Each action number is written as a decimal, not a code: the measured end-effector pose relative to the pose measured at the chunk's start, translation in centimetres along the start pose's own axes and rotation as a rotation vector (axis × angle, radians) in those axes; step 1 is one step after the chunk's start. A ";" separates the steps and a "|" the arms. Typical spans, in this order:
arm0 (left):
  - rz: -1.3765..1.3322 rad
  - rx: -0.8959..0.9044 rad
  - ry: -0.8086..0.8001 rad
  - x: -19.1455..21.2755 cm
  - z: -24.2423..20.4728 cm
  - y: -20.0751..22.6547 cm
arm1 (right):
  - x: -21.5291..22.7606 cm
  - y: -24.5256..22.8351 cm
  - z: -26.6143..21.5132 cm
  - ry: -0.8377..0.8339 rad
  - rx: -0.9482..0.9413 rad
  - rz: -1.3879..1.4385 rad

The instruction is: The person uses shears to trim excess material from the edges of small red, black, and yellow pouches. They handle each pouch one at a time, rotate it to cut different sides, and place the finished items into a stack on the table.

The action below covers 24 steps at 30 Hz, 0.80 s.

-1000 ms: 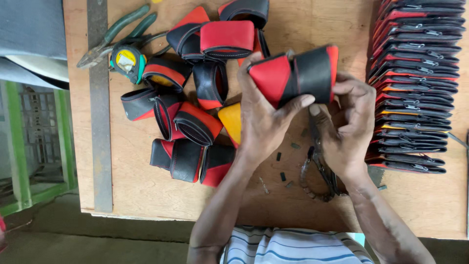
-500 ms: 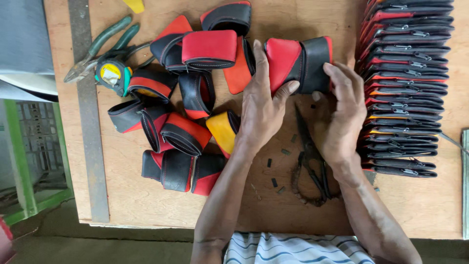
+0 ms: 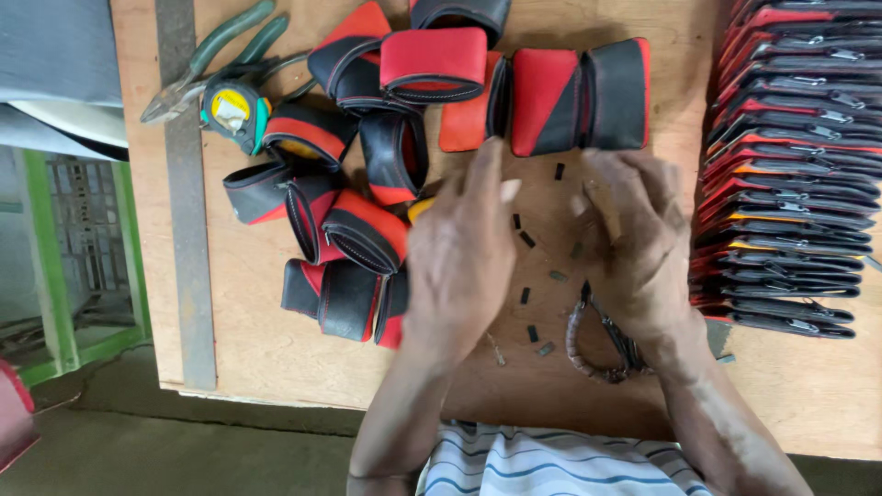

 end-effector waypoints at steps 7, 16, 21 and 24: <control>0.058 0.023 -0.238 4.5 -3.3 -2.8 | -2.9 -3.3 -0.4 -0.273 0.161 0.136; -0.002 -0.009 -0.029 0.6 -5.3 -4.4 | -4.6 -3.2 -0.5 -0.336 0.038 0.460; 0.025 0.014 0.235 3.7 -6.3 -3.8 | -4.3 -3.0 -0.3 -0.319 -0.051 0.451; -0.080 0.105 0.212 3.9 -6.2 -4.6 | -4.9 -3.4 -0.5 -0.340 -0.003 0.441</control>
Point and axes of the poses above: each hand's wrist, its own z-axis towards the middle knuckle, its own x-axis out of the back of the hand, y = z × x, the point moved 3 cm from there along z, towards the middle knuckle, and after that the axes turned 1 degree about y, right-handed, at the moved point
